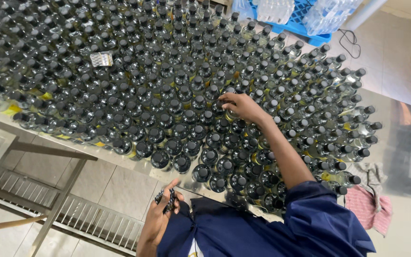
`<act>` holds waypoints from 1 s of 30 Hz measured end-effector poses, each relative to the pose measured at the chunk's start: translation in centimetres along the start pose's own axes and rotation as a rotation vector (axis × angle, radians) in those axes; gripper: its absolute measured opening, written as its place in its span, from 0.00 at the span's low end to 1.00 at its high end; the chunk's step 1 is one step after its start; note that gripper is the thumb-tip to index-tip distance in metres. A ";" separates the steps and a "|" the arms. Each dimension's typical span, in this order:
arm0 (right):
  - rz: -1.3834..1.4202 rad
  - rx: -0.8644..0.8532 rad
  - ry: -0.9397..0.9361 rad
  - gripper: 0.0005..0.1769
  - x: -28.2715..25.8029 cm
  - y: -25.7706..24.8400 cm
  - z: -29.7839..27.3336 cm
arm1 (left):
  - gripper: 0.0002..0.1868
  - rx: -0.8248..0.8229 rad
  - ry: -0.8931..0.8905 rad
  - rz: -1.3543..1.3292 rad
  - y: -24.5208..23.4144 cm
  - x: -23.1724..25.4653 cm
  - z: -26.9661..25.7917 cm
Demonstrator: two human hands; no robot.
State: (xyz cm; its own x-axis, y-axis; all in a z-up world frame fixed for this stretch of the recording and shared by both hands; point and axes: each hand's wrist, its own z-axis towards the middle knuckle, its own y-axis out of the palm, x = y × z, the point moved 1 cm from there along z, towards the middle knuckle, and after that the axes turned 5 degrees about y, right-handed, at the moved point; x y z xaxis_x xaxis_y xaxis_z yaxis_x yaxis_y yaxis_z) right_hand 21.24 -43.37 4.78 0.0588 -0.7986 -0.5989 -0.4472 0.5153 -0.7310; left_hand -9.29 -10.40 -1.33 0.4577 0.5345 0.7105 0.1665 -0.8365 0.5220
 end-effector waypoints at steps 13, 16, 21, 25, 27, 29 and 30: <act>-0.445 0.152 -0.129 0.41 0.8 1.6 -2.2 | 0.45 -0.015 -0.083 0.095 2.8 0.7 -0.6; -0.368 0.310 -0.228 0.27 -0.7 -1.1 -11.1 | 0.44 -0.071 -0.129 0.131 3.8 0.6 -0.2; 0.236 0.996 -0.089 0.09 1.0 -2.5 -30.2 | 0.45 -0.335 -0.215 0.120 5.5 -1.2 1.8; 0.027 1.833 0.190 0.07 11.1 5.8 -40.9 | 0.50 -0.602 -0.353 0.130 8.1 -1.5 2.9; 0.015 1.862 0.706 0.07 18.5 14.8 -45.7 | 0.49 -0.698 -0.434 0.180 9.8 -1.7 3.0; 0.199 1.722 0.666 0.11 26.4 27.4 -46.0 | 0.47 -0.769 -0.509 0.243 11.6 -1.8 2.8; 0.391 1.564 0.581 0.20 29.7 33.2 -45.8 | 0.44 -0.818 -0.550 0.298 12.5 -1.6 2.9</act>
State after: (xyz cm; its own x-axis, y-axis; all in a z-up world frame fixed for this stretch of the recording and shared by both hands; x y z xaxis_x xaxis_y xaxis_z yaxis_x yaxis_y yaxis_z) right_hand -32.76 -64.23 -22.32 -0.2985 -0.3778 -0.8765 0.8977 0.2008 -0.3922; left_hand -5.40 -22.08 2.68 0.7542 0.0176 0.6564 -0.5702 -0.4782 0.6680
